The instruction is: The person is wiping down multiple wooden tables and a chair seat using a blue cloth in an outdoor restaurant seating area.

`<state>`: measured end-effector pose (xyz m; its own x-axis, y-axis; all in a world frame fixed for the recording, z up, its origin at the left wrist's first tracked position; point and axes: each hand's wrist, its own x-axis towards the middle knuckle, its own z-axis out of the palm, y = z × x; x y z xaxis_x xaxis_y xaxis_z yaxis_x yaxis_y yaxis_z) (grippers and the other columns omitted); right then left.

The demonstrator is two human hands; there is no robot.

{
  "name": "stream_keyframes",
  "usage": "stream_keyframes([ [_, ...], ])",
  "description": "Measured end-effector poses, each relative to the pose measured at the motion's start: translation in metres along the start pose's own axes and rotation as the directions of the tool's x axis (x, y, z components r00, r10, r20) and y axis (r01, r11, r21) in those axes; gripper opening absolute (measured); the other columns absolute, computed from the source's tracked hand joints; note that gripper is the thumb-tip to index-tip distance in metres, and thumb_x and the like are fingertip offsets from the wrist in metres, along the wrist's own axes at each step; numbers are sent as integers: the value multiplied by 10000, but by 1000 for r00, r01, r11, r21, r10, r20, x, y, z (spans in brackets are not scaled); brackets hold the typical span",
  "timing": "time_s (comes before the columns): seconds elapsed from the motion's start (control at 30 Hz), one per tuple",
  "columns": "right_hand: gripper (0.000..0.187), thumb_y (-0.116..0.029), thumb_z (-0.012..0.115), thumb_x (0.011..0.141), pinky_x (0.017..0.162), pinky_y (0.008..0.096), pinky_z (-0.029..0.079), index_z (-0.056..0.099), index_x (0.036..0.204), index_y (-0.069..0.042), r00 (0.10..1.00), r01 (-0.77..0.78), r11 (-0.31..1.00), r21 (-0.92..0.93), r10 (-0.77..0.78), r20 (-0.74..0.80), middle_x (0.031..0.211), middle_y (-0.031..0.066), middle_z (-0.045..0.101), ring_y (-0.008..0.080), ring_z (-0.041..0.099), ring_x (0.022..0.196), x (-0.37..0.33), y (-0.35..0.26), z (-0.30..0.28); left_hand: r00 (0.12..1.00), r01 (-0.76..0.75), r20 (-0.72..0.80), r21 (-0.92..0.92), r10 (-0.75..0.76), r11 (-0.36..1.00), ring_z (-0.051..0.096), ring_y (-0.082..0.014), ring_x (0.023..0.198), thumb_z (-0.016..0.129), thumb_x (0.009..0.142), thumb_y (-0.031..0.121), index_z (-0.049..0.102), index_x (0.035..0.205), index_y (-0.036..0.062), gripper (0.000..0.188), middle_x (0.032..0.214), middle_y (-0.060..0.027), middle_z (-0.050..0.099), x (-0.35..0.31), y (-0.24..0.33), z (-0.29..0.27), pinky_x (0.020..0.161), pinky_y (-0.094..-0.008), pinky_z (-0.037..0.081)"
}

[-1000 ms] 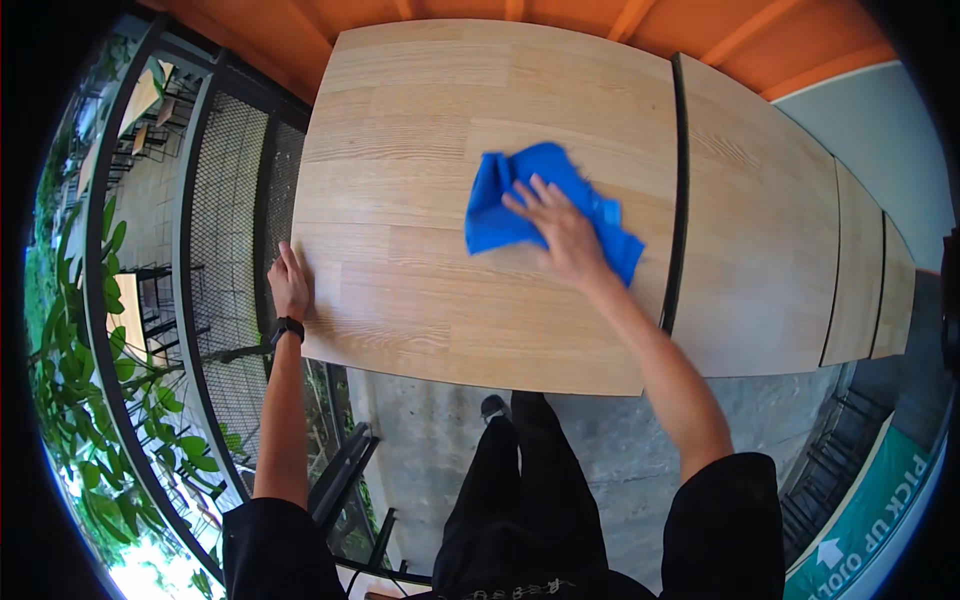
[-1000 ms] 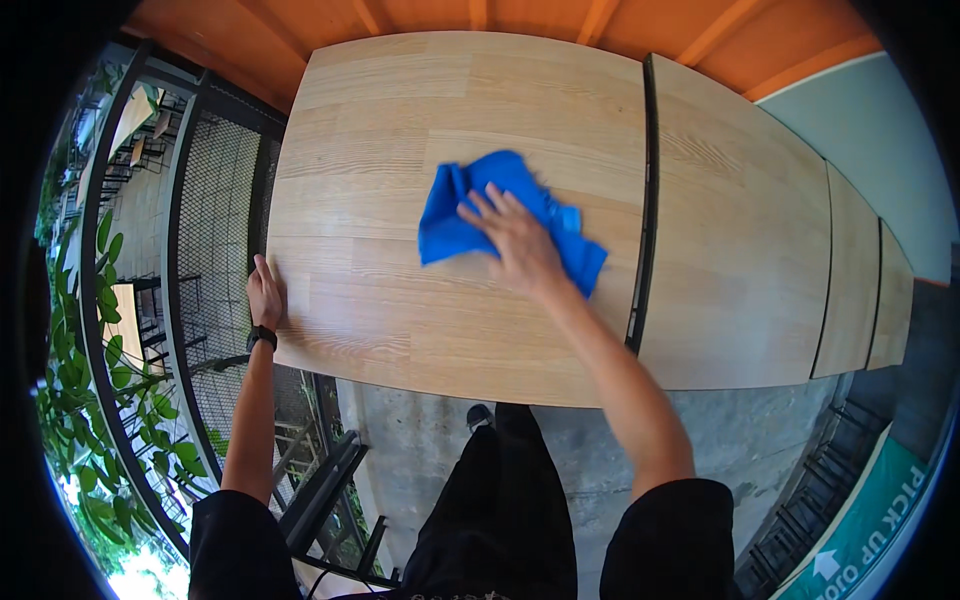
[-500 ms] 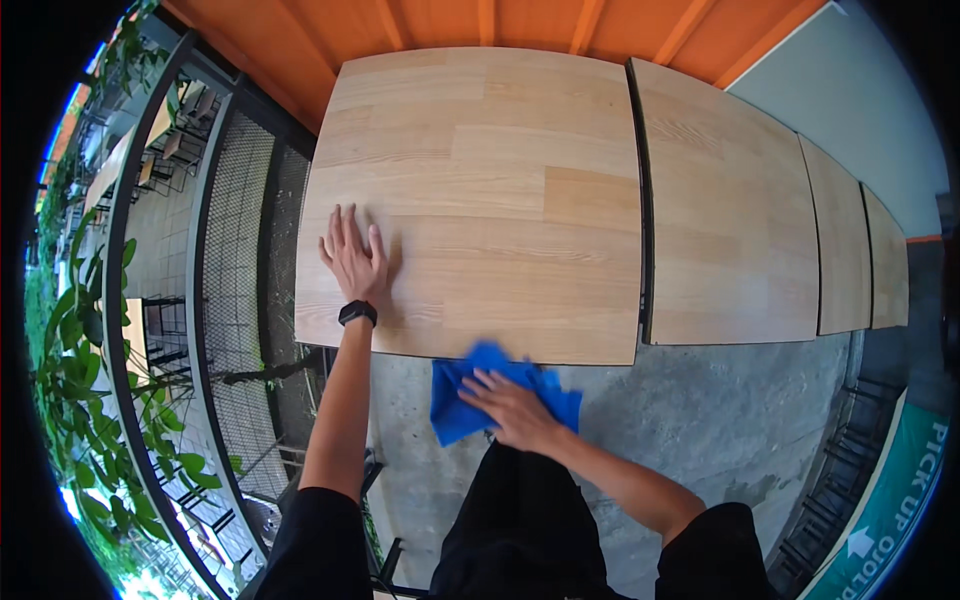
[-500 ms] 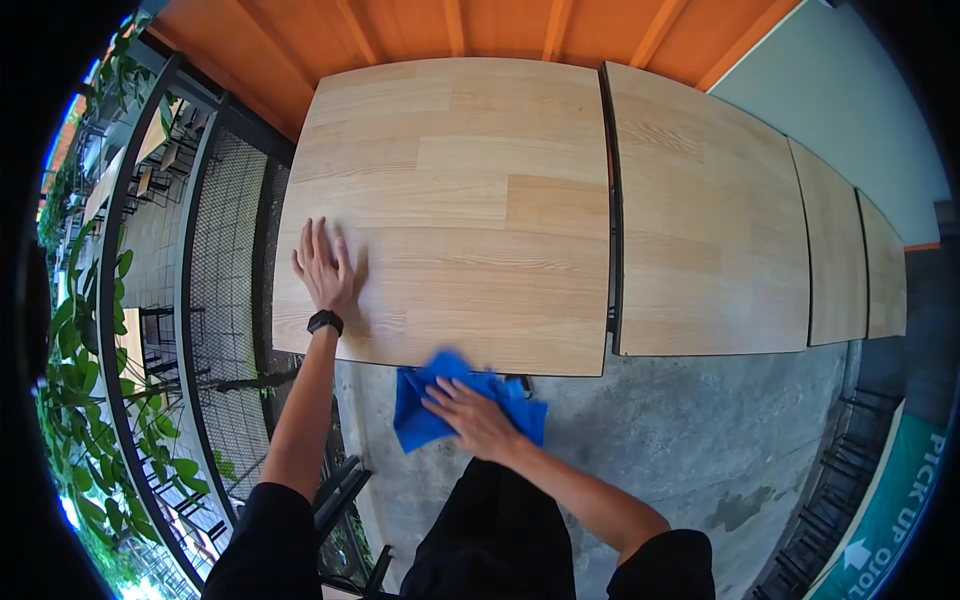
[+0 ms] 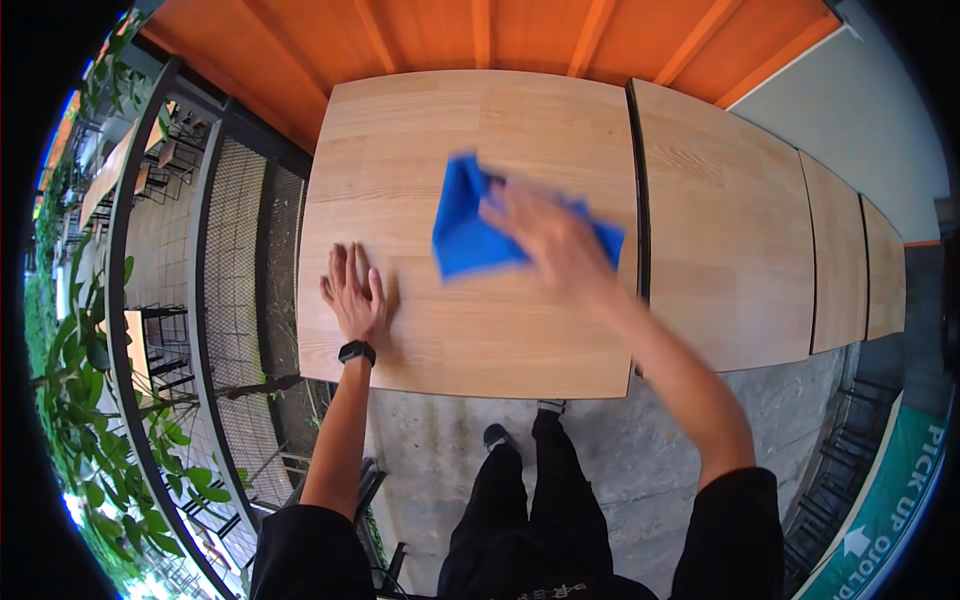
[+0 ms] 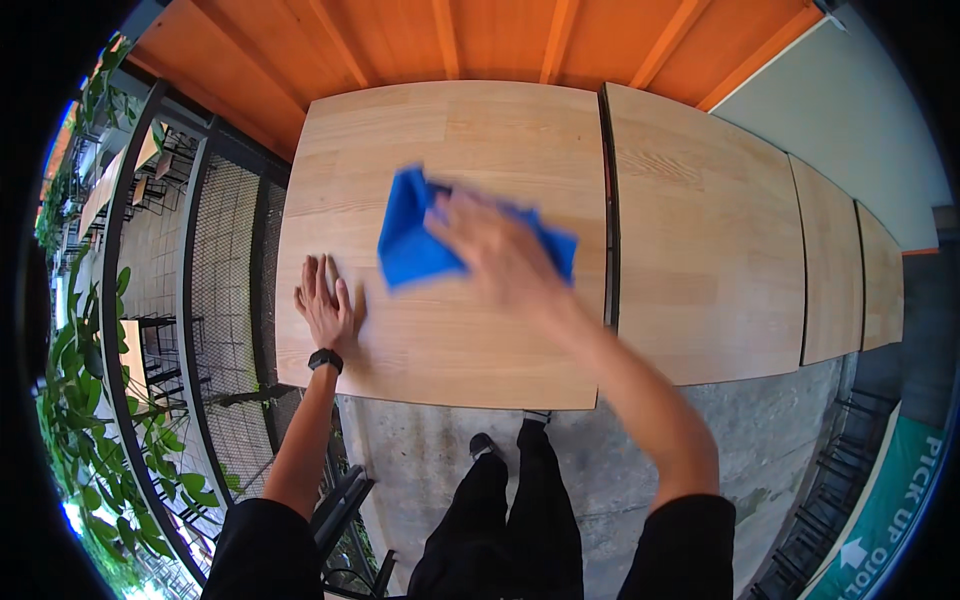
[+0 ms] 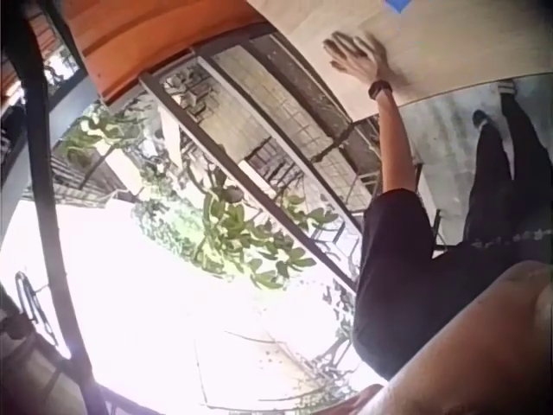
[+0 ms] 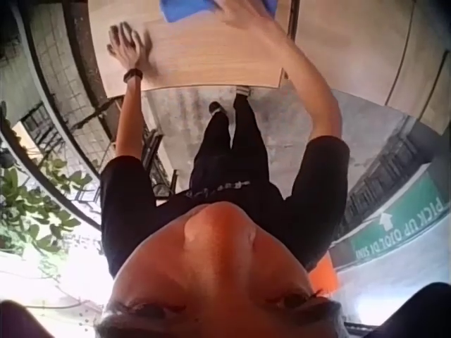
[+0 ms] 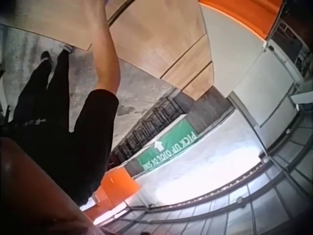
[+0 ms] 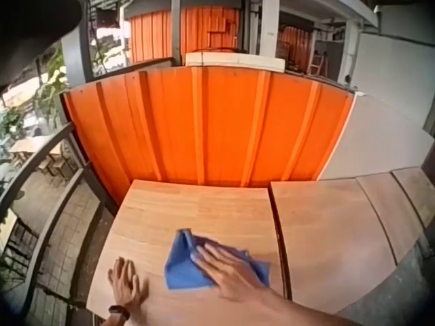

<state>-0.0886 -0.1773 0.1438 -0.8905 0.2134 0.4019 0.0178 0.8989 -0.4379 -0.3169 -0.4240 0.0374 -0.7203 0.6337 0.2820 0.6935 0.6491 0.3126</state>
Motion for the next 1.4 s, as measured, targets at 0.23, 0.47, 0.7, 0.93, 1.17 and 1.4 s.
stream_keyframes([
  [0.23,576,-284,668,880,1150,443,331,514,1403,-102,981,-166,843,-512,195,3,1470,145,472,361,397,1380,102,246,-6,999,-12,31,-31,13,999,247,-302,1473,464,977,306,414,1477,106,542,1572,-172,306,4,20,4,1174,-518,117],
  [0.47,583,-507,536,944,1170,446,282,511,1421,-173,993,-112,926,-360,114,-15,1486,139,454,371,374,1391,105,309,35,999,-18,50,21,17,1000,249,-306,1472,415,1001,317,415,1477,101,523,1571,-173,309,5,11,-4,1170,-515,124],
  [0.7,523,-445,526,970,1168,451,289,499,1425,-188,991,-86,978,-192,63,-121,1475,127,465,348,380,1392,73,299,48,998,-59,0,32,59,998,278,-281,1462,321,1044,319,426,1475,127,484,1567,-142,336,6,8,9,1165,-514,134],
  [0.93,525,-256,621,925,1175,467,281,496,1424,-154,997,-57,996,-61,54,-55,1455,146,482,347,379,1394,-11,178,58,999,-53,3,67,53,996,273,-287,1463,328,1041,317,436,1463,111,482,1565,-158,327,1,-1,11,1164,-532,136],
  [1.17,783,-4,594,659,1191,504,246,492,1427,-124,984,-134,981,143,115,133,1471,180,461,355,368,1409,-94,54,62,996,-57,-61,60,60,997,279,-281,1460,319,1045,337,440,1464,132,482,1560,-137,341,5,-3,19,1166,-537,136],
  [1.4,832,-57,639,611,1191,488,259,486,1427,-99,952,-215,928,304,130,276,1483,163,455,326,375,1415,-182,-60,75,994,-50,-98,66,56,997,294,-288,1452,350,1036,355,452,1456,139,483,1548,-136,361,3,-2,19,1165,-546,140],
])
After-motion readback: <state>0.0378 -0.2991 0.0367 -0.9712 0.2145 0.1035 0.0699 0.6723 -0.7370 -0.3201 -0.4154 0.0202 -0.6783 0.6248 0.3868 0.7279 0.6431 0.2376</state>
